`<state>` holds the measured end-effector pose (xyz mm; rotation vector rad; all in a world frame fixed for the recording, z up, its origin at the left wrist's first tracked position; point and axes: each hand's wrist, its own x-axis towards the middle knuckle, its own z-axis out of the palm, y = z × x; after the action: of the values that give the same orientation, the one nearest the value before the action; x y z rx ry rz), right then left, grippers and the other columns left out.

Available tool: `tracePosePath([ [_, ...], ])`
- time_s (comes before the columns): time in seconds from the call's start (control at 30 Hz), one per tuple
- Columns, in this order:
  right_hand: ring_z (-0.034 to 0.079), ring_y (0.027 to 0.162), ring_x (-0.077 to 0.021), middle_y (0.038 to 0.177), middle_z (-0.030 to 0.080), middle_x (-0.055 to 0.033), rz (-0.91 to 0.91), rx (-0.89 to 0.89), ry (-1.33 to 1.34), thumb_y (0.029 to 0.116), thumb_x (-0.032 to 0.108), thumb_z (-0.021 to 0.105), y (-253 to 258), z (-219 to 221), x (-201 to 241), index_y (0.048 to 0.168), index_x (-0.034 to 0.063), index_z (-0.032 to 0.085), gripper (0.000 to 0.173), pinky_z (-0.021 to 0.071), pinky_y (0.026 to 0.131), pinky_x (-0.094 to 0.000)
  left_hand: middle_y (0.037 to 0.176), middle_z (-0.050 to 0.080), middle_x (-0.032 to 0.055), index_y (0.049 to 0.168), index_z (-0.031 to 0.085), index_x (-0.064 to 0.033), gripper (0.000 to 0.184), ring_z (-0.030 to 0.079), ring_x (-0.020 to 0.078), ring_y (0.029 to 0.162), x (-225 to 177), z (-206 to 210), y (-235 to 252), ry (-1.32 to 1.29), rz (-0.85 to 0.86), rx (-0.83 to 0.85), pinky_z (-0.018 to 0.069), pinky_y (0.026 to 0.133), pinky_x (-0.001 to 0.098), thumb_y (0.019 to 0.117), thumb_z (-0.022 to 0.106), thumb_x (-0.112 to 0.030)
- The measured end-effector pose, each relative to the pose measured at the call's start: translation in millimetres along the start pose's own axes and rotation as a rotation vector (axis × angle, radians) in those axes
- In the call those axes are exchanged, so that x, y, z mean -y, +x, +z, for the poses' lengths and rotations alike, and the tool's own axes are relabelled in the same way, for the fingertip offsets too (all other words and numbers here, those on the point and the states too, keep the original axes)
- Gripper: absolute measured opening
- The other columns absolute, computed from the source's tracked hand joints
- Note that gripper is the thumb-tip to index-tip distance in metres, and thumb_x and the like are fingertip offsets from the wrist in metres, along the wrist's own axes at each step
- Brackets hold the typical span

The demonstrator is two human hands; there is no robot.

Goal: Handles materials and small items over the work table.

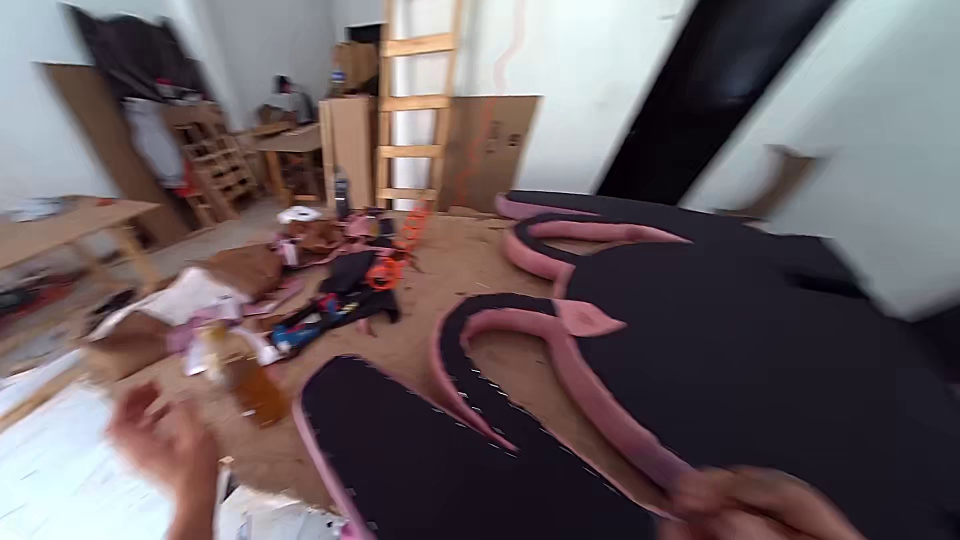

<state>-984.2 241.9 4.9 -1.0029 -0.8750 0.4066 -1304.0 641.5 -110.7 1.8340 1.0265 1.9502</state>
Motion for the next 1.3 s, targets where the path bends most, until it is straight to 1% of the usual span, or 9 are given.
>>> tracePosePath([
  [0.07,0.072,0.074,-0.0078,0.106,0.075,0.0008,-0.023,-0.067,0.021,0.0976,0.014,0.068,-0.3,20.3,1.2,0.109,0.021,0.071,0.014,0.0609,0.06,-0.0227,0.118,0.065,0.0064,0.138,0.041,0.0102,0.042,0.066,0.0064,0.102,-66.0,16.8,-15.5,-0.194,0.02,0.084,0.0566,0.089,0.0268,0.1011,0.051,-0.007],
  [0.13,0.073,0.077,-0.0096,0.108,0.075,-0.0014,-0.092,-0.082,0.037,0.0966,0.009,0.068,1.3,36.9,-1.4,0.108,0.0191,0.069,0.015,0.0624,0.062,-0.0233,0.112,0.072,-0.0111,0.129,0.063,-0.02,0.025,0.07,0.0039,0.095,-140.5,33.5,-41.5,-0.457,-0.054,0.4,0.0595,0.084,0.0261,0.1062,0.054,-0.018],
  [0.17,0.074,0.08,-0.0103,0.11,0.075,-0.0018,-0.126,-0.074,0.05,0.0962,0.007,0.069,1.9,44.5,-2.3,0.108,0.0187,0.069,0.017,0.0631,0.064,-0.0235,0.114,0.073,-0.0133,0.127,0.068,-0.0287,0.024,0.071,0.0045,0.097,-178.2,40.9,-53.9,-0.562,-0.128,0.587,0.0607,0.085,0.0265,0.1065,0.055,-0.025],
  [0.23,0.075,0.085,-0.0116,0.112,0.075,-0.0017,-0.195,-0.043,0.082,0.0952,0.003,0.069,1.9,56.9,-3.7,0.109,0.0183,0.069,0.02,0.0644,0.069,-0.0242,0.114,0.073,-0.0078,0.12,0.073,-0.0246,0.021,0.072,0.0083,0.098,-240.9,57.0,-76.1,-0.774,-0.25,0.799,0.0624,0.084,0.0291,0.1042,0.06,-0.026],
  [0.37,0.074,0.098,-0.0117,0.114,0.075,-0.0015,-0.328,-0.043,0.092,0.0919,-0.001,0.072,-1.4,68.2,-6.0,0.111,0.016,0.071,0.026,0.0637,0.079,-0.0246,0.111,0.072,0.0021,0.118,0.073,-0.0097,0.021,0.069,0.0091,0.095,-299.1,74.1,-92.7,-1.138,-0.277,0.852,0.06,0.084,0.0285,0.1007,0.066,-0.02],
  [0.47,0.072,0.109,-0.0127,0.115,0.075,-0.002,-0.416,-0.047,0.063,0.0915,-0.002,0.072,-3.1,64.7,-6.8,0.11,0.0123,0.071,0.023,0.0611,0.091,-0.0268,0.107,0.071,0.0031,0.114,0.073,-0.005,0.019,0.068,0.0078,0.092,-315.4,76.9,-95.4,-1.193,-0.312,0.817,0.0592,0.082,0.0265,0.0983,0.069,-0.014],
  [0.7,0.066,0.11,-0.0069,0.113,0.068,-0.0011,-0.451,-0.014,-0.344,0.0902,0.007,0.076,-11.0,47.5,-6.6,0.099,0.0086,0.067,0.013,0.0585,0.093,-0.0223,0.099,0.069,0.0014,0.105,0.074,-0.0045,0.011,0.066,0.0054,0.09,-326.7,83.4,-95.5,-1.04,-0.207,0.773,0.0583,0.078,0.0214,0.0973,0.069,-0.01],
  [0.93,0.073,0.094,-0.0102,0.094,0.077,-0.0086,-0.426,-0.117,-0.715,0.0926,0.008,0.074,-13.0,36.5,15.5,0.098,-0.0002,0.076,0.01,0.0593,0.088,-0.025,0.099,0.07,0.0071,0.103,0.074,-0.0001,0.011,0.068,0.0089,0.089,-327.5,84.7,-84.1,-0.86,0.025,0.869,0.0597,0.076,0.0222,0.0951,0.07,-0.007],
  [1.3,0.072,0.087,-0.0069,0.093,0.074,-0.008,-0.448,-0.113,-0.62,0.091,0.005,0.075,-12.9,32.1,17.0,0.097,-0.001,0.074,0.008,0.0616,0.078,-0.0203,0.099,0.073,0.007,0.103,0.073,0.0011,0.013,0.069,0.008,0.09,-336.3,85.8,-85.8,-0.944,-0.058,0.875,0.0596,0.079,0.0241,0.0981,0.066,-0.009],
])
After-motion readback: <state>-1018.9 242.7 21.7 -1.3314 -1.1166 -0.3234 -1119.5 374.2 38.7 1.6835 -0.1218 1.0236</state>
